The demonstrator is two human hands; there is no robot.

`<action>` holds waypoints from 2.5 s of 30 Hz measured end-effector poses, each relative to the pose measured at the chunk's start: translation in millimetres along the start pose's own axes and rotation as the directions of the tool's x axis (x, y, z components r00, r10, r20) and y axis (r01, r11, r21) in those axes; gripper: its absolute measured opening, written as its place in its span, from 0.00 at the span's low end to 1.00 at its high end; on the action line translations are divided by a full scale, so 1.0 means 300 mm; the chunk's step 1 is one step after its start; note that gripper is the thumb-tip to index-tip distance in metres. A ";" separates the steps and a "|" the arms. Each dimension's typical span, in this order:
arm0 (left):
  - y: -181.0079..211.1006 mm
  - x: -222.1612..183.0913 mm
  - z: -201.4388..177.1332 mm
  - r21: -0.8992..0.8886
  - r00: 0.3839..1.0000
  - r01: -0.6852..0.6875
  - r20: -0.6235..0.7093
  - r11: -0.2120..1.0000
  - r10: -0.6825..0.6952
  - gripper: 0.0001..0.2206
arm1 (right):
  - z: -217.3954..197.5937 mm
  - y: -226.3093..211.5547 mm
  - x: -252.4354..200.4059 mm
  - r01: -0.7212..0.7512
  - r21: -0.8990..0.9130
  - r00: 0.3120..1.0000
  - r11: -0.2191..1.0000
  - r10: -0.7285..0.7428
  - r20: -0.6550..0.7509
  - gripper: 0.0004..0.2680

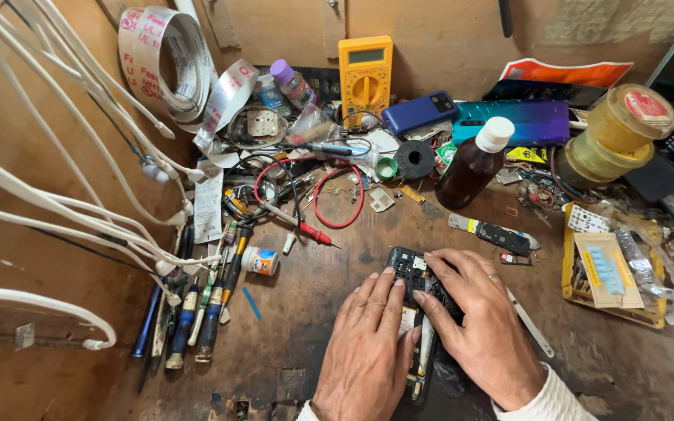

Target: The person works on the internal components of a disassembled mobile phone by hand and using a small screwdriver on a cluttered workbench.

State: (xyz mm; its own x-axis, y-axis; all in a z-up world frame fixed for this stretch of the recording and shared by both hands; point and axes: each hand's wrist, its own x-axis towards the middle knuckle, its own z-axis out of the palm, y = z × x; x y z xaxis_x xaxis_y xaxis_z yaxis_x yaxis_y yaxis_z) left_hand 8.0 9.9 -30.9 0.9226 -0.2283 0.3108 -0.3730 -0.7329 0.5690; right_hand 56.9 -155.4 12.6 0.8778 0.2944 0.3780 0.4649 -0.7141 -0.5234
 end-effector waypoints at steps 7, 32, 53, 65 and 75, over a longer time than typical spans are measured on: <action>0.003 -0.003 0.021 0.002 1.000 0.002 -0.027 1.000 -0.002 0.27 | -0.016 0.006 0.011 0.054 -0.024 0.997 0.998 -0.052 0.064 0.16; 0.074 -0.095 0.042 -0.259 0.963 0.155 -0.176 0.953 -0.204 0.60 | -0.024 -0.013 0.015 0.052 0.026 0.992 0.998 -0.054 0.111 0.17; 0.052 -0.032 -0.142 -0.416 0.853 0.342 -0.239 0.843 -0.464 0.16 | -0.103 -0.044 -0.015 -0.081 0.093 0.982 0.992 0.096 -0.164 0.10; 0.034 -0.003 -0.077 -0.281 0.904 0.378 -0.095 0.882 -0.417 0.16 | -0.039 -0.080 -0.171 -0.594 0.084 0.805 0.800 0.588 0.086 0.08; -0.022 0.030 -0.052 -0.245 0.879 0.467 0.026 0.850 -0.476 0.18 | -0.002 -0.083 -0.193 -0.744 0.084 0.668 0.663 0.731 0.143 0.10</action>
State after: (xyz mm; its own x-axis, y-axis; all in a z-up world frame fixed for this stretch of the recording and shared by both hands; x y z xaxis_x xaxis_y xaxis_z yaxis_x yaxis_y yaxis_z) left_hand 17.2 22.7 -20.1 0.9913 0.1308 -0.0175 0.0900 -0.5725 0.8150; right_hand -5.4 -155.1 4.2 0.9423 -0.2341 -0.2393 -0.3347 -0.6394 -0.6922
